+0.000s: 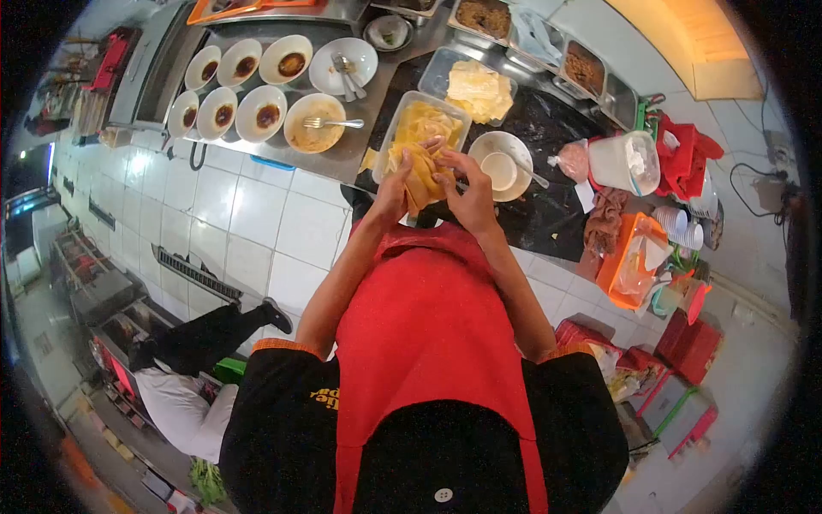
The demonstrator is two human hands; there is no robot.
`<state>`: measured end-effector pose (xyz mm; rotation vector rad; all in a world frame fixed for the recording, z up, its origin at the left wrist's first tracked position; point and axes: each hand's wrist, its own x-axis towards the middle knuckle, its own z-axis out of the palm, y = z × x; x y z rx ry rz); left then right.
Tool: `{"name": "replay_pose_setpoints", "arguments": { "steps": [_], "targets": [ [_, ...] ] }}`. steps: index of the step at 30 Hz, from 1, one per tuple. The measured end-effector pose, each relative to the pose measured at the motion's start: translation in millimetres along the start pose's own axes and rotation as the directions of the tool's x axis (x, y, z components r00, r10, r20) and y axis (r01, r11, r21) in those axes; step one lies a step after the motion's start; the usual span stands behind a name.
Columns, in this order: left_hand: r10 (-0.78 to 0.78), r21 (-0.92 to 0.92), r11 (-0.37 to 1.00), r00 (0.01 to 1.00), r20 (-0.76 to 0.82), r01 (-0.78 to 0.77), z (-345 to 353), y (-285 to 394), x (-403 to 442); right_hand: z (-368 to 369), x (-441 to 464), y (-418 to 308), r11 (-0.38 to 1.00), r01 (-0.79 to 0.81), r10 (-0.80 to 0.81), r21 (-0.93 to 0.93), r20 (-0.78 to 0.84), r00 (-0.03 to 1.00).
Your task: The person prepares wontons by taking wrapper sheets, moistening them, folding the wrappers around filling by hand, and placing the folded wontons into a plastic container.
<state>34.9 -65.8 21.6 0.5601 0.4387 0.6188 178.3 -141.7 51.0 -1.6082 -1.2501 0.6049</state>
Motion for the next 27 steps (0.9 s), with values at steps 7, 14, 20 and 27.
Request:
{"name": "replay_pose_setpoints", "arguments": {
  "steps": [7, 14, 20, 27],
  "targets": [
    [-0.089, -0.079, 0.992, 0.992, 0.088, 0.096, 11, -5, 6, -23, -8, -1, 0.986, 0.088, -0.085, 0.142, -0.029, 0.996],
    [0.009, 0.42, 0.898, 0.949, -0.314, 0.13, 5, -36, 13, -59, -15, 34, 0.846, -0.292, 0.266, 0.445, 0.122, 0.956],
    [-0.009, 0.164, 0.984, 0.948, -0.319, 0.064, 16, -32, 14, -86, -43, 114, 0.74, -0.066, 0.096, -0.669, 0.009, 0.995],
    [0.076, 0.341, 0.939, 0.941, -0.331, 0.044, 5, -40, 11, -95, -41, 89, 0.804, 0.008, -0.038, -0.594, -0.038, 0.999]
  ]
}}
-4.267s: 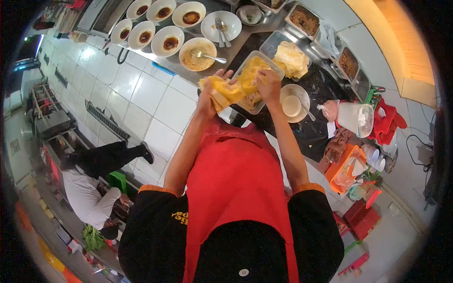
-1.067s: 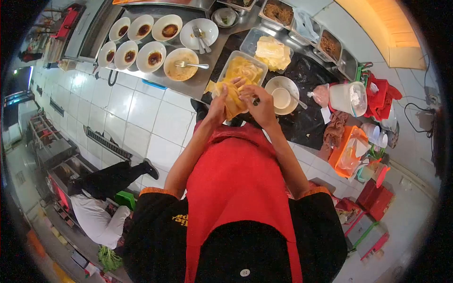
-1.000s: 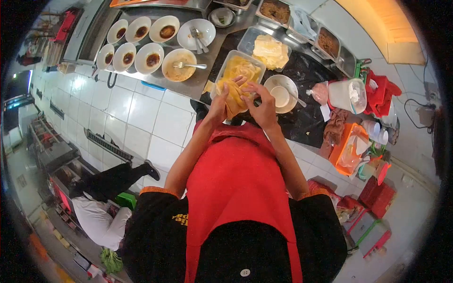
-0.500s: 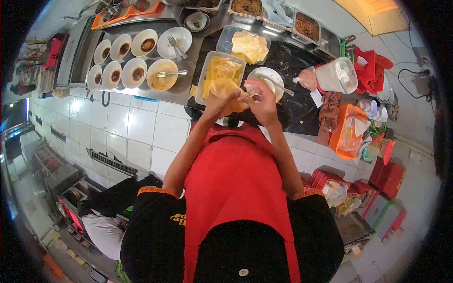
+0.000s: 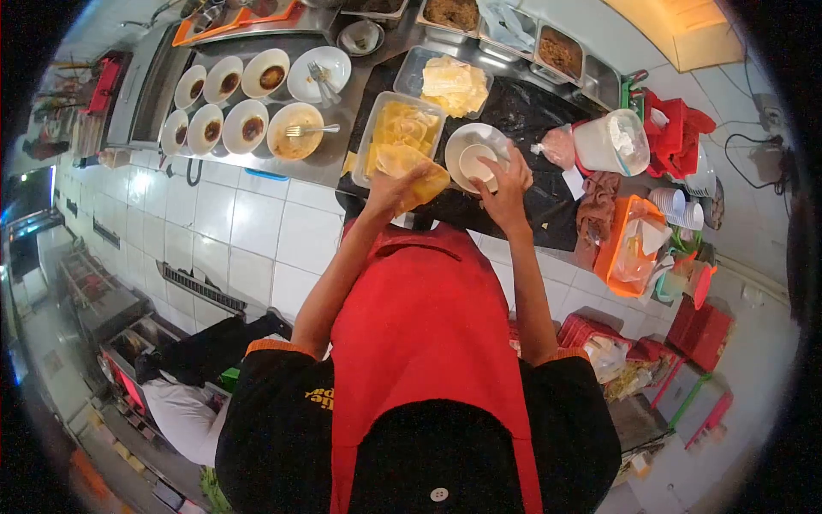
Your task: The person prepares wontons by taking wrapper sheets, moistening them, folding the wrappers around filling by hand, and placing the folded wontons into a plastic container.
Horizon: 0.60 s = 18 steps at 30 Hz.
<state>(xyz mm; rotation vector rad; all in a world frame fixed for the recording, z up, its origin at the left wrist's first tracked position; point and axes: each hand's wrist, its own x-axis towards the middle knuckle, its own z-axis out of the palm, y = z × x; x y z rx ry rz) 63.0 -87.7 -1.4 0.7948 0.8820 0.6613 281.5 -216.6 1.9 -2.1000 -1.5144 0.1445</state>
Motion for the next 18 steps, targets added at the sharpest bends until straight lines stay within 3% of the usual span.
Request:
{"name": "replay_pose_setpoints", "arguments": {
  "steps": [1, 2, 4, 6, 9, 12, 14, 16, 18],
  "targets": [
    [0.001, 0.0, 1.0, 1.0, -0.009, -0.001, 1, 0, -2, -9, 6, -10, 0.99, 0.06, -0.056, 0.131, -0.033, 0.998],
    [-0.016, 0.036, 0.999, 1.0, -0.022, 0.017, 4, 0, -2, -17, 11, -21, 0.989, 0.063, -0.059, 0.133, -0.031, 0.998],
    [-0.031, 0.074, 0.997, 0.999, -0.03, 0.033, 9, 2, -2, -37, 21, -57, 0.937, 0.203, -0.22, 0.285, 0.031, 0.975],
    [-0.012, 0.147, 0.989, 1.0, 0.024, 0.008, 17, 8, -8, -40, 28, -73, 0.942, 0.241, -0.262, 0.235, 0.065, 0.963],
    [-0.017, 0.219, 0.976, 0.994, 0.11, -0.008, 25, 24, -19, -27, 31, -68, 0.912, 0.268, -0.306, 0.31, 0.081, 0.949],
    [0.121, 0.311, 0.943, 0.992, 0.018, -0.121, 20, 0, -11, -26, 31, -59, 0.92, 0.195, -0.249, 0.34, 0.124, 0.96],
    [0.085, 0.284, 0.954, 0.996, 0.04, -0.093, 18, 3, -12, -26, 28, -54, 0.656, -0.195, -0.061, 0.729, 0.309, 0.949],
    [0.047, 0.26, 0.964, 0.997, 0.063, -0.062, 19, 6, -14, -18, 21, -48, 0.632, -0.216, -0.039, 0.745, 0.309, 0.95],
    [0.006, 0.101, 0.995, 1.0, -0.01, -0.005, 23, 7, -17, -8, 12, -45, 0.604, -0.241, -0.012, 0.76, 0.311, 0.95]
  ]
}}
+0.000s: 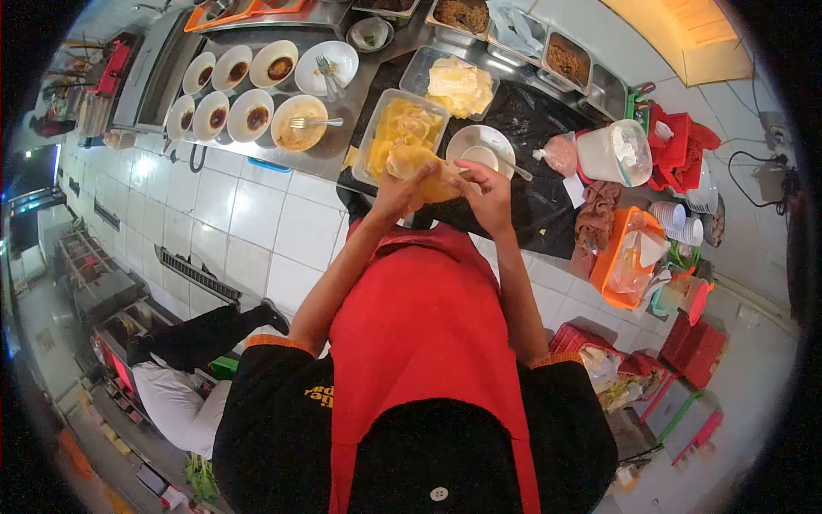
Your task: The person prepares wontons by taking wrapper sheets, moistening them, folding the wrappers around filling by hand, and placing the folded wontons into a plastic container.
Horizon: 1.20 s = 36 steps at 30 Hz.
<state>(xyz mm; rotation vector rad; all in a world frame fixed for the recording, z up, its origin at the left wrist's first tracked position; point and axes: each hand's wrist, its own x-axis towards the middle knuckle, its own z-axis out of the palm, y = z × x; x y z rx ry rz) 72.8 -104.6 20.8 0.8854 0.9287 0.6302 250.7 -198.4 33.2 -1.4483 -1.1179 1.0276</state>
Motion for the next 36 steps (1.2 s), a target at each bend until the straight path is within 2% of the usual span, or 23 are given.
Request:
{"name": "replay_pose_setpoints", "arguments": {
  "steps": [1, 2, 3, 4, 6, 7, 9, 13, 15, 17, 18, 19, 20, 21, 23, 24, 25, 26, 28, 30, 33, 34, 36],
  "targets": [
    [-0.002, 0.0, 1.0, 1.0, -0.002, 0.002, 2, 2, -2, 5, 0, 5, 0.987, -0.039, 0.051, 0.153, -0.077, 0.996],
    [-0.054, -0.109, 0.993, 0.998, -0.031, 0.051, 4, 4, -4, 10, 0, 10, 0.95, -0.063, 0.111, 0.305, -0.146, 0.983],
    [-0.11, -0.218, 0.971, 0.993, -0.053, 0.096, 6, 5, -6, 12, 0, 6, 0.95, -0.064, 0.112, 0.305, -0.145, 0.983],
    [-0.109, -0.218, 0.971, 0.993, -0.054, 0.095, 5, 1, -4, 14, 3, -4, 0.934, -0.047, 0.107, 0.354, -0.152, 0.983],
    [-0.26, -0.372, 0.894, 0.965, 0.018, 0.248, -3, -13, 3, 17, 7, -12, 0.915, -0.031, 0.102, 0.402, -0.156, 0.982],
    [-0.259, -0.373, 0.895, 0.966, 0.016, 0.246, -7, -20, 6, 18, 12, -11, 0.917, -0.01, 0.071, 0.399, -0.138, 0.988],
    [-0.191, -0.325, 0.919, 0.973, 0.127, 0.222, -15, -32, 8, 20, 14, -19, 0.918, 0.009, 0.04, 0.396, -0.114, 0.993],
    [-0.095, -0.207, 0.971, 0.989, 0.109, 0.116, -15, -24, -9, 23, 16, -49, 0.955, -0.071, 0.082, 0.288, -0.025, 0.996],
    [-0.039, -0.046, 0.998, 0.997, 0.073, 0.043, -15, -15, -18, 24, 17, -56, 0.964, -0.083, 0.085, 0.253, 0.003, 0.996],
    [0.014, -0.059, 0.998, 0.994, 0.105, -0.008, -21, -16, -22, 23, 18, -61, 0.985, -0.168, 0.165, 0.034, 0.084, 0.983],
    [0.062, -0.072, 0.996, 0.988, 0.145, -0.052, -23, -18, -25, 24, 20, -52, 0.985, -0.17, 0.167, 0.033, 0.089, 0.982],
    [0.061, -0.075, 0.996, 0.988, 0.14, -0.051, -23, -20, -28, 25, 24, -38, 0.985, -0.175, 0.173, -0.001, 0.163, 0.971],
    [0.044, -0.171, 0.985, 0.998, 0.048, -0.035, -23, -21, -30, 26, 29, -26, 0.984, -0.175, 0.178, -0.035, 0.239, 0.955],
    [0.017, -0.266, 0.964, 0.999, -0.042, -0.028, -25, -24, -32, 27, 34, -26, 0.984, -0.176, 0.18, -0.036, 0.246, 0.953],
    [-0.023, -0.309, 0.951, 0.994, -0.107, -0.011, -43, -27, -34, 32, 44, -27, 0.992, -0.12, 0.125, -0.045, 0.134, 0.983],
    [-0.06, -0.347, 0.938, 0.985, -0.162, 0.0, -57, -30, -33, 33, 53, -19, 0.992, -0.117, 0.121, -0.042, 0.144, 0.982],
    [-0.077, -0.412, 0.911, 0.978, -0.194, -0.01, -71, -33, -32, 32, 63, -4, 0.969, 0.034, -0.01, -0.244, 0.1, 0.995],
    [-0.094, -0.474, 0.88, 0.97, -0.226, -0.025, -84, -36, -32, 33, 71, 11, 0.883, 0.167, -0.146, -0.439, 0.081, 0.986],
    [-0.139, -0.583, 0.812, 0.958, -0.252, -0.036, -114, -43, -35, 44, 82, 18, 0.91, 0.115, -0.095, -0.398, 0.071, 0.993],
    [-0.139, -0.633, 0.772, 0.955, -0.261, -0.06, -129, -36, -48, 58, 91, 14, 0.989, 0.007, 0.014, -0.15, 0.138, 0.99],
    [-0.142, -0.689, 0.718, 0.948, -0.285, -0.1, -138, -26, -59, 91, 108, 69, 0.986, 0.107, -0.085, -0.126, 0.172, 0.981],
    [-0.152, -0.698, 0.707, 0.939, -0.31, -0.116, -141, -27, -61, 98, 108, 75, 0.986, 0.107, -0.085, -0.125, 0.173, 0.981],
    [-0.149, -0.713, 0.688, 0.936, -0.318, -0.132, -145, -30, -64, 108, 110, 83, 0.928, -0.006, 0.066, -0.372, 0.149, 0.987]
  ]
}}
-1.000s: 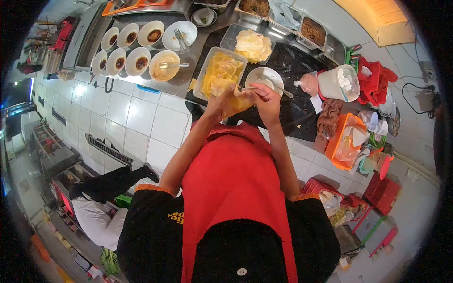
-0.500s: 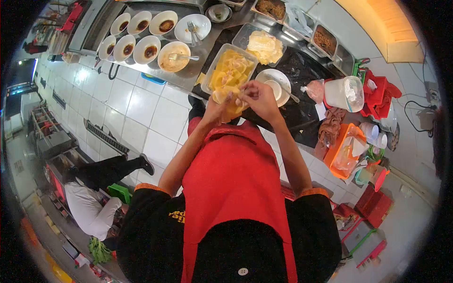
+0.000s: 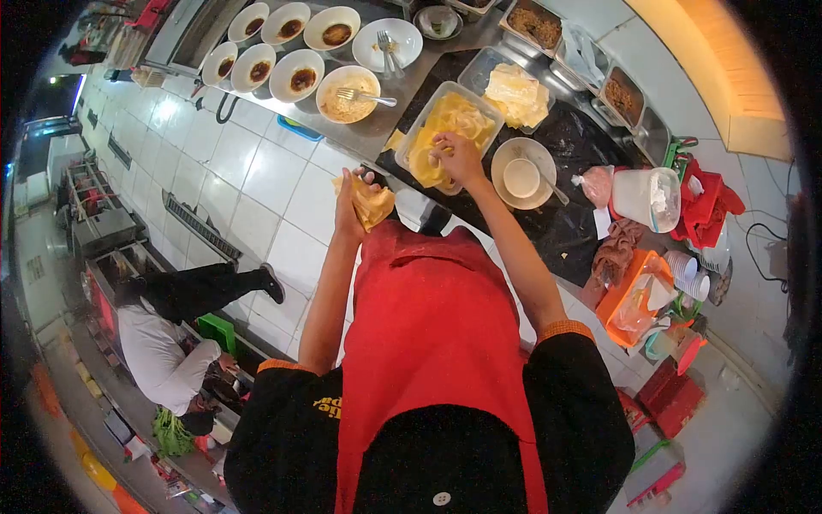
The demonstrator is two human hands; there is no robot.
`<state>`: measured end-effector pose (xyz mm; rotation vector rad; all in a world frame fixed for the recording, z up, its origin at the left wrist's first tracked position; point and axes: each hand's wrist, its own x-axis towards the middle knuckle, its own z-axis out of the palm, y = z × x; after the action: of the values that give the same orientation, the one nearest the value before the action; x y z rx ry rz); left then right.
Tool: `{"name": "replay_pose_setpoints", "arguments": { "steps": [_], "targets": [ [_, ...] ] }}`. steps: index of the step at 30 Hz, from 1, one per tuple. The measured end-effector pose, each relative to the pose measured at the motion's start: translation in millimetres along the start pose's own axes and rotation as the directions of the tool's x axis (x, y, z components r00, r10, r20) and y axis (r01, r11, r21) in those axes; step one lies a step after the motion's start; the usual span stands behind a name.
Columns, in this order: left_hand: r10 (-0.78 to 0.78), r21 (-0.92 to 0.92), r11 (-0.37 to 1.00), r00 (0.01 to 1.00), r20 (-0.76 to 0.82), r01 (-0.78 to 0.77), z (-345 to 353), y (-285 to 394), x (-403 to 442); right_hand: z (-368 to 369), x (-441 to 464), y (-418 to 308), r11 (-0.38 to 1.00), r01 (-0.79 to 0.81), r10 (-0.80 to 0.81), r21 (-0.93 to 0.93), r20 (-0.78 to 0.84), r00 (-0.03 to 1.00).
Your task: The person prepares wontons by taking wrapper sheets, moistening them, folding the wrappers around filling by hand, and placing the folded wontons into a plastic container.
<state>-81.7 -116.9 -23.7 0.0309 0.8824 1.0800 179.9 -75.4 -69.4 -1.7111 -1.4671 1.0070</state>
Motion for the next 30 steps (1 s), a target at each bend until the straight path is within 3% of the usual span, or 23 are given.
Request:
{"name": "replay_pose_setpoints", "arguments": {
  "steps": [7, 9, 13, 15, 19, 21, 24, 27, 29, 30],
  "targets": [
    [0.005, -0.013, 1.0, 1.0, -0.003, -0.005, -11, -2, 0, 0, -12, -12, 0.981, 0.094, -0.125, -0.167, -0.187, 0.974],
    [-0.004, -0.019, 1.0, 1.0, 0.0, 0.004, -7, -2, 0, -2, -17, -17, 0.933, 0.237, -0.319, -0.27, -0.319, 0.892],
    [-0.023, -0.04, 0.999, 0.999, 0.028, 0.025, 6, 0, -2, 13, -42, -21, 0.937, 0.281, -0.326, -0.206, -0.235, 0.915],
    [-0.041, -0.067, 0.997, 0.996, 0.075, 0.046, 9, -3, 0, 24, -55, -25, 0.917, 0.311, -0.347, -0.249, -0.115, 0.931],
    [-0.064, -0.051, 0.996, 0.994, 0.091, 0.069, 13, -2, 6, 26, -56, -32, 0.923, 0.304, -0.333, -0.237, -0.093, 0.938],
    [-0.068, -0.029, 0.997, 0.994, 0.085, 0.071, 14, -3, 7, 20, -55, -35, 0.862, 0.406, -0.436, -0.302, -0.034, 0.899],
    [-0.078, -0.021, 0.997, 0.994, 0.081, 0.08, 17, -6, 7, 24, -52, -27, 0.899, 0.318, -0.308, -0.301, 0.083, 0.948],
    [-0.079, -0.046, 0.995, 0.986, 0.148, 0.087, 16, -6, 10, 26, -54, -27, 0.879, 0.384, -0.395, -0.282, 0.019, 0.918],
    [-0.078, -0.055, 0.994, 0.974, 0.213, 0.092, 14, -6, 12, 28, -59, -31, 0.907, 0.341, -0.355, -0.247, -0.015, 0.935],
    [-0.063, -0.03, 0.997, 0.985, 0.159, 0.068, 18, -6, 11, 30, -60, -33, 0.931, 0.3, -0.315, -0.209, -0.039, 0.948]
  ]
}}
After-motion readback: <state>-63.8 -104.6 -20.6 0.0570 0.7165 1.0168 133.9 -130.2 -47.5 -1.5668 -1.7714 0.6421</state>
